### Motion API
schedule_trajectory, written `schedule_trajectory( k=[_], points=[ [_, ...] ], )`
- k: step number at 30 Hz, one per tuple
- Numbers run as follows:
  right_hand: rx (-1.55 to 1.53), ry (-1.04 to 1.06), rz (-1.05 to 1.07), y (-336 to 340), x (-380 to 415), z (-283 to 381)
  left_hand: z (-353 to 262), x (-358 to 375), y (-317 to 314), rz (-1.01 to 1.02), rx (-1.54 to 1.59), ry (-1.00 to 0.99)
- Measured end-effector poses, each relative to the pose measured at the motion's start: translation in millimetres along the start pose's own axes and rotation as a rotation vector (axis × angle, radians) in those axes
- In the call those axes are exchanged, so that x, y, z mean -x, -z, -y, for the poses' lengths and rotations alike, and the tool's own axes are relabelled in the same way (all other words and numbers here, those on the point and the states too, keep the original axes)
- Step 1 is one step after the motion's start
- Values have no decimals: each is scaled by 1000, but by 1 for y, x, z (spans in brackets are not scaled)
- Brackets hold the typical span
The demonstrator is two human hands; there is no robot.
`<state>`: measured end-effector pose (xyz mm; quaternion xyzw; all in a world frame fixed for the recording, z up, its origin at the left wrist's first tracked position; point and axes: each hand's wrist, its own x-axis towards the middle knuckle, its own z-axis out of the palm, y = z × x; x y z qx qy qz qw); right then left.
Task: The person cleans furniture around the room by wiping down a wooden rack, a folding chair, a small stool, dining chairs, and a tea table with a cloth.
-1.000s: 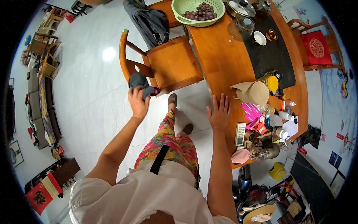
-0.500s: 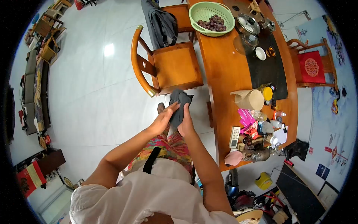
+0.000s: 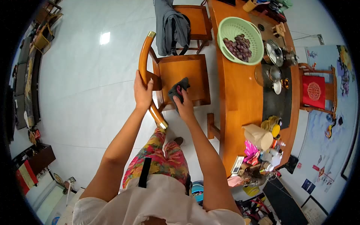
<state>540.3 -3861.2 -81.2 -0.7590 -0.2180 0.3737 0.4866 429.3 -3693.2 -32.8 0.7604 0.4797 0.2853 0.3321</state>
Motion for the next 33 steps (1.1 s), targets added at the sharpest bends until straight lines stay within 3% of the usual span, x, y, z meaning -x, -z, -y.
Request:
schedule_trajectory(
  k=[1, 3, 8, 11, 14, 18, 21, 24, 27, 30, 32, 33],
  points=[
    [134, 27, 24, -6, -19, -8, -7, 2, -1, 67, 34, 161],
    [396, 78, 74, -19, -47, -22, -13, 0, 2, 112, 50, 241],
    [860, 52, 221, -59, -94, -105, -12, 0, 0, 99, 69, 212],
    [948, -31, 306, -69, -111, -115, -17, -4, 2, 125, 110, 271],
    [969, 198, 287, -83, -139, -154, -18, -4, 1, 134, 143, 293],
    [912, 506, 285, -94, -199, -155, -13, -1, -3, 118, 254, 333],
    [1093, 612, 326, -109, -242, -135, -12, -2, -3, 120, 268, 356],
    [1070, 612, 371, -117, -265, -140, -5, 1, -6, 101, 263, 311],
    [1210, 657, 346, -88, -276, -148, -6, 3, -5, 102, 252, 317],
    [1319, 229, 125, -35, -292, -138, -10, 1, -4, 97, 232, 341],
    [1192, 29, -66, -1, -295, -144, -10, -1, -4, 95, 232, 348],
    [1201, 32, -84, 10, -294, -151, -10, -2, -4, 92, 241, 353]
  ],
)
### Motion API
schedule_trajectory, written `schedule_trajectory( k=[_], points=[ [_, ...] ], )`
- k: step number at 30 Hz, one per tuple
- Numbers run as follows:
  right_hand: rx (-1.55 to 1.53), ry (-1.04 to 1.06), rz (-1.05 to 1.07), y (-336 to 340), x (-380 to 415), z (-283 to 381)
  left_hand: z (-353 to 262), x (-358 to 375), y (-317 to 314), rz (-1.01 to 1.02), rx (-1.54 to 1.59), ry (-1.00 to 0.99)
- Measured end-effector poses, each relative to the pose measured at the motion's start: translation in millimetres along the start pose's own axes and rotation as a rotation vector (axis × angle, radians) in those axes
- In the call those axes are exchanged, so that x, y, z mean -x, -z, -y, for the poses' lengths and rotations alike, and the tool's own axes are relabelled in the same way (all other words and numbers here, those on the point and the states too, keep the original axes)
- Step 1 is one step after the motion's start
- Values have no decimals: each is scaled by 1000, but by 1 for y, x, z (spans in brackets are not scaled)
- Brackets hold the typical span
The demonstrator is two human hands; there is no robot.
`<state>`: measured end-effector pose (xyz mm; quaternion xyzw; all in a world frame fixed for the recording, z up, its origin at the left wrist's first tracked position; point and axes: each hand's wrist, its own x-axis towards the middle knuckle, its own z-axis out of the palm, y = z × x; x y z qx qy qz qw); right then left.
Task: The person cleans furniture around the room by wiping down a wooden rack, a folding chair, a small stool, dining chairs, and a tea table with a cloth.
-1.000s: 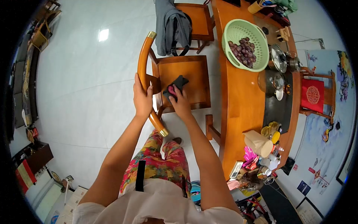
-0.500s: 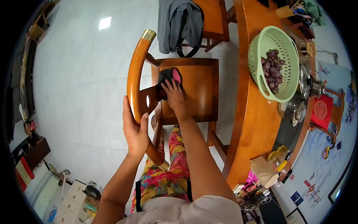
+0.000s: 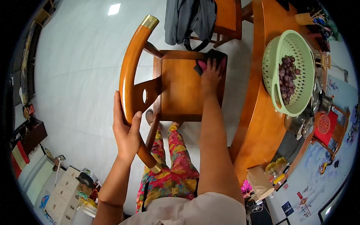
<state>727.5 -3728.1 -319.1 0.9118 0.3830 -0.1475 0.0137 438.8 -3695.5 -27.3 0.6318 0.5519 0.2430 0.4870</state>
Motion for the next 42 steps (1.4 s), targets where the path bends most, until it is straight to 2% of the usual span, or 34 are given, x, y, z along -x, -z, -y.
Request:
schedule_trajectory(
  k=[3, 6, 8, 10, 13, 16, 18, 20, 22, 23, 25, 26, 27, 29, 30, 32, 34, 36, 37, 38, 40, 42],
  points=[
    [-24, -2, -28, -6, 22, -13, -3, 2, -1, -6, 24, 18],
    [46, 294, 15, -1, 78, 19, -3, 1, -1, -18, 45, 7],
    [-61, 463, 84, -19, 116, 43, -4, 1, -2, -18, 73, 5],
    [-165, 642, 44, -33, 160, 53, -4, 2, -1, -9, 112, 18],
    [-174, 772, 135, -43, 211, 51, 3, 2, 0, -6, 50, -33],
    [-88, 797, 93, -48, 231, 21, 2, 2, 0, -3, 68, -16],
    [-104, 609, 93, -38, 241, -5, 2, 2, 1, -3, 75, -53],
    [-29, 317, 63, -36, 252, -24, 1, 1, 2, 4, 60, -55],
    [-118, 82, -19, -70, 257, -59, 0, 2, 3, 2, 63, -55],
    [-163, -34, -62, -64, 254, -58, 0, 2, 3, -2, 73, -57],
    [-306, -401, 139, -54, 242, -53, 7, 3, 2, -17, 68, -87],
    [-382, -586, 238, -48, 234, -47, 8, 3, 2, -1, 84, -42],
    [-748, -712, 262, -44, 224, -43, 8, 3, 3, 13, 99, 3],
    [-1353, -861, 295, -13, 210, -28, 11, 3, 3, -58, 38, -141],
    [-1603, -823, 307, 14, 206, -14, 15, 1, 1, -88, 23, -162],
    [-1937, -591, 344, 81, 210, 25, 19, 1, -1, -145, -11, -190],
    [-2086, -227, 379, 146, 212, 71, 12, 4, 6, -96, 50, -59],
    [-2031, -64, 334, 204, 202, 125, 16, 5, 4, -113, 65, -79],
    [-1940, 23, 316, 218, 190, 147, 21, 3, 0, -188, 15, -168],
    [-1847, 108, 295, 227, 174, 169, 23, 2, -2, -180, 9, -157],
    [-1339, 169, 10, 229, 133, 212, 23, 2, -1, -161, -3, -138],
    [-962, 193, -331, 224, 102, 232, 26, 5, -1, -146, 2, -130]
  ],
)
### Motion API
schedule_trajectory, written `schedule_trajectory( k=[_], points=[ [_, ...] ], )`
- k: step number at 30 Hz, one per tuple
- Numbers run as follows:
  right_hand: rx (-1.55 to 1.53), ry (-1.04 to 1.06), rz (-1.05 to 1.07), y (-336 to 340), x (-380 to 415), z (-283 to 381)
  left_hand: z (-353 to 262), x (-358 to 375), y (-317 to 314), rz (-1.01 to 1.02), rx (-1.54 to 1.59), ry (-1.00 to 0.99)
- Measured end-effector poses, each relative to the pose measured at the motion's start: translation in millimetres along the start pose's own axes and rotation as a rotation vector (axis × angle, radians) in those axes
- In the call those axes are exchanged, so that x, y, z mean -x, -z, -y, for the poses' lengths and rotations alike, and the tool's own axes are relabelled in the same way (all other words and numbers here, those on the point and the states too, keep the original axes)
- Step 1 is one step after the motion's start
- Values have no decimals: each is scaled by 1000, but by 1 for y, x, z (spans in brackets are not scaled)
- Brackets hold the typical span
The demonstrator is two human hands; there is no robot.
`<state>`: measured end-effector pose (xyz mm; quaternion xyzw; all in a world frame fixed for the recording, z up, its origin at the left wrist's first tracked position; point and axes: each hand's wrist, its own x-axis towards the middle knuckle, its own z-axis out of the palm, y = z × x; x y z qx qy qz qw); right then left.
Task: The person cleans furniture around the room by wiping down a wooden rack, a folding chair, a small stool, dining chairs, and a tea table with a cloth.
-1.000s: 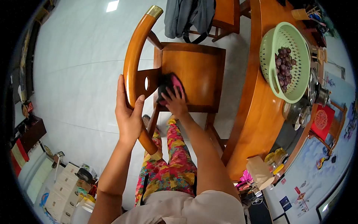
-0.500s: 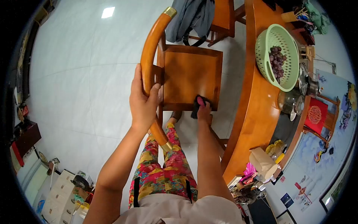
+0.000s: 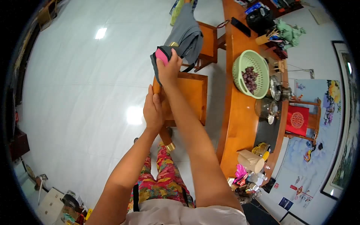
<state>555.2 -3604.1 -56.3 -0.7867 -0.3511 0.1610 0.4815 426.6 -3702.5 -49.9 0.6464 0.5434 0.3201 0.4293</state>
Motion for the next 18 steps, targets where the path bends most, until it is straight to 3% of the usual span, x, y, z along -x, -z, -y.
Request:
schedule_trajectory(
  k=[4, 7, 11, 14, 16, 18],
  points=[
    [363, 11, -37, -10, -6, 20, -4, -1, 5, -21, 26, -42],
    [354, 240, 37, -2, 20, 0, 2, -3, 1, -83, 180, -46],
    [167, 166, 304, 41, 107, 21, 8, -3, 13, -172, 400, -115],
    [431, 195, 353, 71, 179, 39, 36, 10, 43, -103, 340, -26],
    [635, 222, 359, 85, 223, 47, 65, 27, 84, 41, 465, 54],
    [849, 251, 359, 90, 250, 53, 100, 52, 133, 66, 296, 81]
  ],
)
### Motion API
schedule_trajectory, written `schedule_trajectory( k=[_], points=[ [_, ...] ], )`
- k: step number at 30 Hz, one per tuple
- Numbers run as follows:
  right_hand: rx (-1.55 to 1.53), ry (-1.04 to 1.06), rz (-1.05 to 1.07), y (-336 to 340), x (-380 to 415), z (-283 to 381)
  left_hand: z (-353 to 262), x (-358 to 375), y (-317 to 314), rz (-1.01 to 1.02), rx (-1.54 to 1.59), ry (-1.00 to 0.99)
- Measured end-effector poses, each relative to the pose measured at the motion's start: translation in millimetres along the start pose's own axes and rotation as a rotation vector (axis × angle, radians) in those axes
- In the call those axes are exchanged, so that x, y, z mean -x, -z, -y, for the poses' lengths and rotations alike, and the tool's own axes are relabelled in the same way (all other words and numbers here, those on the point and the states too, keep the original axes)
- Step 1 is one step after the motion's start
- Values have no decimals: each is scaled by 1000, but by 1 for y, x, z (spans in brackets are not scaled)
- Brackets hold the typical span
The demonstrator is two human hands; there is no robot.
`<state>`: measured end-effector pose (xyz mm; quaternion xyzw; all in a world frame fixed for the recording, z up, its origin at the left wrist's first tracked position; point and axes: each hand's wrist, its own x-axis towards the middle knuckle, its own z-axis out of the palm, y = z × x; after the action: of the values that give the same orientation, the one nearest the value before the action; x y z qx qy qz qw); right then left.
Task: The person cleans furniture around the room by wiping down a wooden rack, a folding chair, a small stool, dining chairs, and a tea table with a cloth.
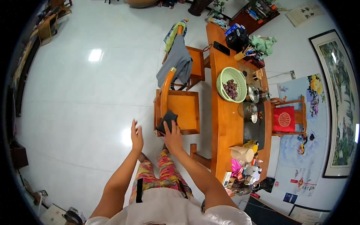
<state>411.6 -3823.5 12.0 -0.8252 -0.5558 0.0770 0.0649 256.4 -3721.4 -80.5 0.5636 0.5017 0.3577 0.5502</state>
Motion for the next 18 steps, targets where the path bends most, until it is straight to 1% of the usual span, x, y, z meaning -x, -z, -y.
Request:
schedule_trajectory(
  k=[1, 2, 3, 6, 7, 9, 13, 16, 18],
  points=[
    [34, -1, -14, -1, 3, 1, 1, 14, 30, -1, -28, 118],
    [67, -4, -33, -8, 2, 1, 5, 29, 59, -17, -110, 146],
    [98, -10, -52, -14, -3, 2, 23, 45, 87, -44, -193, 195],
    [100, -54, -127, -27, -41, 12, 51, 81, 159, -138, -295, 221],
    [72, -98, -109, -26, -60, 17, 65, 89, 182, -132, -309, 267],
    [40, -168, -99, -16, -99, 26, 75, 97, 213, -148, -345, 266],
    [-48, -341, -64, -12, -171, 28, 63, 80, 241, -157, -346, 345],
    [-93, -437, -56, -19, -210, 22, 56, 47, 238, -168, -204, 357],
    [-127, -473, -61, -17, -225, 19, 42, 21, 230, -132, -177, 364]
  ],
)
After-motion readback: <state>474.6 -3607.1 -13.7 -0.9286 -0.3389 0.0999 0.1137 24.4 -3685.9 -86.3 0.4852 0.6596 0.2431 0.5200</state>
